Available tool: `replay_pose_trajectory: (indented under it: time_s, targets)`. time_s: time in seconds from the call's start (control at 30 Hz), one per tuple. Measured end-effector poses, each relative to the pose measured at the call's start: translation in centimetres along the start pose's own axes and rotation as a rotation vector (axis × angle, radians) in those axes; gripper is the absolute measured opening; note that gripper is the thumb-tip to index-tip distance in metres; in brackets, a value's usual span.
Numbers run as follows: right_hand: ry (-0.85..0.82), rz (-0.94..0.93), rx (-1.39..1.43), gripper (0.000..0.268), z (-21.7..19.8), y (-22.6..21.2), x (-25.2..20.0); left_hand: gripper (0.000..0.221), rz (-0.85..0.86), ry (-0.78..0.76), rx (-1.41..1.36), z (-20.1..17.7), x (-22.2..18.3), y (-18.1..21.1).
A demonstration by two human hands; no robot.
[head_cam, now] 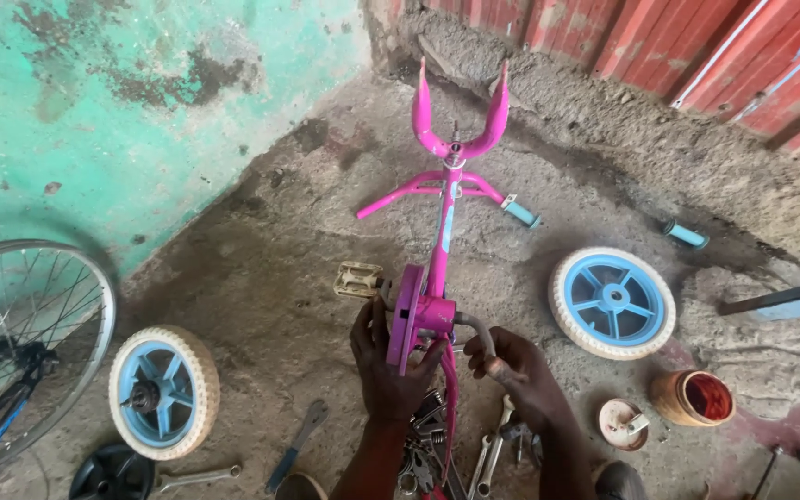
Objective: Installing and securing crankset components and pedals on a small bicycle frame using a wrench.
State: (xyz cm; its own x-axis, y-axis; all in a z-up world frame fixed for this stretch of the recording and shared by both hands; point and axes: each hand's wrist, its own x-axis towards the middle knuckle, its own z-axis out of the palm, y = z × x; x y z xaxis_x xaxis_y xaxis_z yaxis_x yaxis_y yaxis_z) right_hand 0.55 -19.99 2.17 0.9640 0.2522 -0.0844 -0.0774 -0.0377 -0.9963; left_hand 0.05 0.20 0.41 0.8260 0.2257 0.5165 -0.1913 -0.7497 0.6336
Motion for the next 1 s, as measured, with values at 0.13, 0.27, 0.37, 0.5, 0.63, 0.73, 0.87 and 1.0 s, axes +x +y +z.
replay_pose_trajectory:
  time_s: [0.13, 0.27, 0.37, 0.5, 0.63, 0.73, 0.87, 1.0]
  targets:
    - [0.066, 0.088, -0.14, 0.087, 0.2, -2.2, 1.1, 0.104, 0.073, -0.019, 0.058, -0.1, 0.5, 0.0]
    - [0.418, -0.05, 0.065, 0.023, 1.7, -2.2, 3.6, 0.104, 0.079, -0.015, 0.094, 0.3, -0.3, -0.4]
    - [0.386, -0.113, 0.224, 0.041, 2.4, -3.5, 5.8, 0.104, 0.064, -0.017, 0.119, 0.4, -0.3, -0.2]
    - [0.457, 0.14, 0.543, 0.05, 2.3, -3.7, 8.9, 0.111, 0.028, 0.054, 0.175, 0.5, -0.6, -0.2]
    - [0.379, 0.224, 0.608, 0.033, 0.7, -4.0, 9.6, 0.109, 0.036, 0.079, 0.257, 0.8, -0.7, -0.1]
    - [0.265, 0.213, 0.681, 0.027, 0.2, -3.2, 9.4, 0.109, 0.04, 0.081, 0.283, 0.5, -1.0, 0.0]
    - [0.333, 0.248, 0.779, 0.024, 0.1, -3.0, 10.2, 0.111, 0.04, 0.155, 0.2, 0.6, -1.5, 1.0]
    - [0.296, 0.261, 0.942, 0.017, -1.5, 3.2, 11.9, 0.094, -0.013, 0.196, 0.244, -0.5, -4.8, 4.0]
